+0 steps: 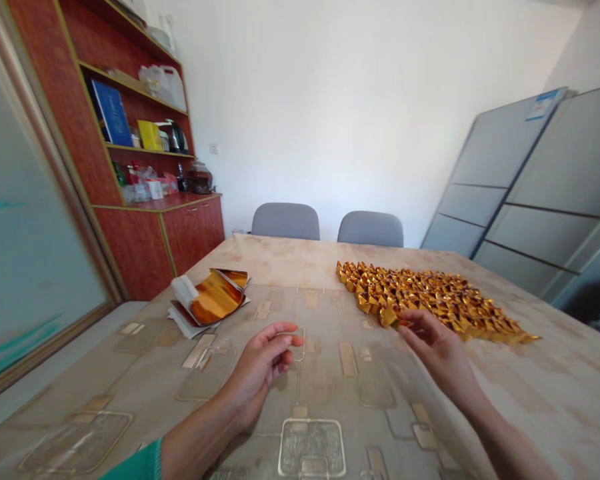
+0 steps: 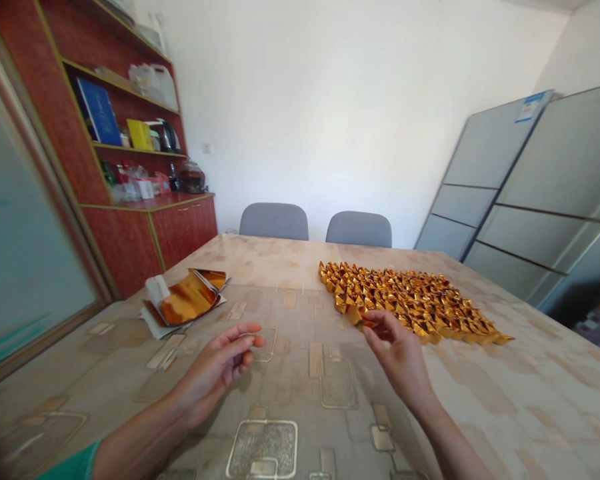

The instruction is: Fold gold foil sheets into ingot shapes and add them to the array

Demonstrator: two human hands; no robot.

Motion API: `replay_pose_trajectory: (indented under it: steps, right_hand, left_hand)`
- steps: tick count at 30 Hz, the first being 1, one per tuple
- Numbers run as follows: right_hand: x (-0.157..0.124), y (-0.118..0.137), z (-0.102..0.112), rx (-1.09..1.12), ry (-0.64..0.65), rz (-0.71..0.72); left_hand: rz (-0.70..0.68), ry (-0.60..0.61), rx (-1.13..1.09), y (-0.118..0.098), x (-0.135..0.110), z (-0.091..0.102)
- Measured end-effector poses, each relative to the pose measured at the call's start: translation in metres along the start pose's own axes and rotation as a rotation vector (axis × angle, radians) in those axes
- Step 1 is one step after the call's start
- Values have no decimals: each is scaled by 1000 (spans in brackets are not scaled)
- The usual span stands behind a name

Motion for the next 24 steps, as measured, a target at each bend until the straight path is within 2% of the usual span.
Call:
replay_pose_trajectory:
  steps: [3,5,6,8,12,16,19,24]
  right_hand:
    - [-11,-46,57,-244,-90,-100]
    - [-21,-66,77,-335,-100,-128]
    - [-25,-71,79,-352,-90,-131]
    - [-29,-71,66,-360,-34,-89]
    - [-24,-41,4,-420,112,121]
    - [-5,-13,-44,-691,151,292]
    - [7,-5,-63,-848,165,354]
    - [14,-5,-69,-1027,139,388]
  left_hand:
    - [16,7,-20,3,0,-1]
    - [16,23,-32,4,1,-4]
    - [17,33,-34,4,1,-5]
    - [21,41,-32,6,1,-6]
    - [23,32,-8,7,1,-3]
    - [7,31,16,4,2,-2]
    - [-3,38,16,0,0,-4]
    - [-21,51,3,-6,-5,-10]
Point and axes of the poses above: each hand's wrist, its own x-axis towards the middle knuckle, its own z-axis out of the back of the hand, y = z × x, the point moved 10 cm from there along x, towards the middle knuckle
